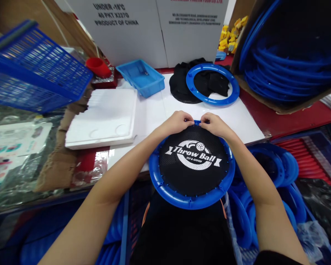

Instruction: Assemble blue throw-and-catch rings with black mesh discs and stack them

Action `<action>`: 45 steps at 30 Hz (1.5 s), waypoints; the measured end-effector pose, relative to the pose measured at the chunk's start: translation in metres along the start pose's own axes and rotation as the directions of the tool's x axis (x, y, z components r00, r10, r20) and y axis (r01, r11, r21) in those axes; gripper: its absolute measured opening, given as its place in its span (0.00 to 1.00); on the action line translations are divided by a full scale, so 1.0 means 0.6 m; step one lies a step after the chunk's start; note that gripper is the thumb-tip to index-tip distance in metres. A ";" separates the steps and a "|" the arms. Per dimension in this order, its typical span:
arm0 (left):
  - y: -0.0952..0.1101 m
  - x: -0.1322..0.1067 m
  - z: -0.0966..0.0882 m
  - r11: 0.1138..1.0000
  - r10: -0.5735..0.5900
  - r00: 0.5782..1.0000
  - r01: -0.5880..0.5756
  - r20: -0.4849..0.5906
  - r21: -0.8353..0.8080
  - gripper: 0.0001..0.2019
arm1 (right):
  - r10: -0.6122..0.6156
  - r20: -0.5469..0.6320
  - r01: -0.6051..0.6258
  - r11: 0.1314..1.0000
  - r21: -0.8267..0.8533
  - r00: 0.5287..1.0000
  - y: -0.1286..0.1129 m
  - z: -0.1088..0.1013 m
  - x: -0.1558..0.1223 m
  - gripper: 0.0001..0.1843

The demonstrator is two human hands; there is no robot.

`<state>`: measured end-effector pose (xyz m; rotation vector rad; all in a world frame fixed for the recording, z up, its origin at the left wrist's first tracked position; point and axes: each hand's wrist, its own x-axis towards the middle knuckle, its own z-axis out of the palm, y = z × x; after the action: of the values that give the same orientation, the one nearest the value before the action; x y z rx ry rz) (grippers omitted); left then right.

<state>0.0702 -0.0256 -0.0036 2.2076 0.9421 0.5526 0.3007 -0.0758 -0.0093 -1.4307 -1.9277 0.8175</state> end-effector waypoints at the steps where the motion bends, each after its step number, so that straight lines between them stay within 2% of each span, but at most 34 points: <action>1: 0.002 -0.002 0.001 1.000 0.003 1.000 -0.003 -0.002 0.030 0.08 | -0.001 0.007 0.001 1.000 0.008 1.000 0.001 -0.001 0.000 0.09; 4: 0.005 -0.007 0.003 0.996 0.011 1.000 -0.011 -0.001 0.087 0.09 | 0.002 0.023 -0.003 1.000 0.027 1.000 0.004 -0.003 -0.001 0.10; 7: 0.005 -0.013 0.001 0.996 0.047 0.999 -0.047 -0.012 0.069 0.09 | 0.007 0.022 -0.008 0.999 0.032 1.000 0.005 -0.003 -0.005 0.10; 11: 0.006 -0.031 -0.007 0.976 0.215 0.973 -0.211 -0.085 0.052 0.10 | 0.026 0.060 -0.027 1.000 0.008 0.998 0.007 -0.012 0.001 0.12; 12: 0.009 -0.037 -0.009 0.961 0.273 0.960 -0.268 -0.067 0.070 0.11 | 0.019 0.035 -0.018 1.000 -0.023 0.999 0.010 -0.018 0.007 0.12; 14: 0.016 -0.050 -0.010 0.924 0.358 0.932 -0.361 0.047 0.127 0.15 | -0.060 -0.105 0.041 0.984 -0.174 0.993 0.023 -0.031 0.026 0.13; 16: 0.023 -0.060 -0.006 0.891 0.375 0.906 -0.411 0.199 0.193 0.21 | -0.182 -0.256 0.058 0.904 -0.424 0.950 0.044 -0.045 0.049 0.18; 17: 0.025 -0.063 -0.004 0.880 0.363 0.897 -0.419 0.253 0.224 0.23 | -0.210 -0.284 0.029 0.847 -0.531 0.935 0.058 -0.049 0.060 0.21; 19: 0.022 -0.062 -0.001 0.864 0.332 0.895 -0.415 0.298 0.285 0.26 | -0.163 -0.280 -0.056 0.771 -0.635 0.946 0.084 -0.054 0.077 0.25; 21: 0.011 -0.056 -0.006 0.857 0.281 0.920 -0.369 0.273 0.360 0.26 | -0.096 -0.269 -0.101 0.767 -0.634 0.958 0.106 -0.053 0.084 0.24; 23: -0.003 -0.048 -0.019 0.852 0.205 0.961 -0.268 0.186 0.450 0.26 | -0.116 -0.282 -0.086 0.784 -0.615 0.952 0.118 -0.050 0.083 0.21; 25: -0.010 -0.045 -0.038 0.843 0.149 0.986 -0.164 0.071 0.512 0.26 | -0.182 -0.334 -0.063 0.792 -0.608 0.925 0.123 -0.047 0.078 0.20; 27: -0.004 -0.050 -0.053 0.849 0.157 0.988 -0.130 -0.009 0.511 0.27 | -0.233 -0.407 -0.064 0.799 -0.597 0.883 0.124 -0.047 0.073 0.21; 29: 0.013 -0.061 -0.052 0.872 0.193 0.981 -0.176 0.008 0.457 0.30 | -0.272 -0.468 -0.065 0.808 -0.585 0.841 0.124 -0.048 0.069 0.22; 31: 0.030 -0.073 -0.033 0.891 0.194 0.970 -0.236 0.146 0.389 0.36 | -0.305 -0.512 -0.057 0.816 -0.575 0.803 0.125 -0.050 0.066 0.22; 34: 0.037 -0.081 0.008 0.898 0.133 0.930 -0.260 0.343 0.356 0.45 | -0.352 -0.588 -0.031 0.840 -0.541 0.728 0.122 -0.059 0.059 0.21; 36: 0.033 -0.076 0.021 0.902 0.122 0.919 -0.261 0.376 0.345 0.47 | -0.378 -0.658 0.020 0.875 -0.484 0.651 0.108 -0.069 0.050 0.20; 38: 0.031 -0.067 0.013 0.912 0.134 0.910 -0.268 0.392 0.311 0.46 | -0.362 -0.775 0.093 0.925 -0.369 0.518 0.078 -0.076 0.031 0.18; 40: 0.042 -0.069 -0.011 0.931 0.144 0.906 -0.260 0.399 0.256 0.43 | -0.248 -0.910 0.192 0.962 -0.192 0.333 0.030 -0.072 -0.003 0.16; 41: 0.053 -0.079 -0.025 0.945 0.149 0.913 -0.245 0.379 0.218 0.40 | -0.155 -0.954 0.248 0.965 -0.090 0.257 0.002 -0.064 -0.026 0.15; 42: 0.066 -0.097 -0.037 0.962 0.159 0.928 -0.222 0.336 0.161 0.36 | -0.053 -0.982 0.321 0.947 0.008 0.181 -0.027 -0.052 -0.054 0.13; 43: 0.079 -0.123 -0.043 0.977 0.169 0.944 -0.198 0.284 0.074 0.32 | 0.055 -0.991 0.420 0.902 0.103 0.124 -0.056 -0.037 -0.085 0.11; 44: 0.092 -0.155 -0.043 0.984 0.180 0.959 -0.175 0.218 -0.043 0.28 | 0.162 -0.980 0.510 0.837 0.198 0.114 -0.082 -0.020 -0.117 0.10; 45: 0.102 -0.193 -0.035 0.966 0.195 0.968 -0.163 0.156 -0.200 0.24 | 0.262 -0.954 0.569 0.766 0.299 0.148 -0.106 -0.001 -0.148 0.11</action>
<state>0.0112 -0.1355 0.0408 2.1429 0.5784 0.4984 0.2850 -0.1761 0.0309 -0.8112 -0.5551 0.1373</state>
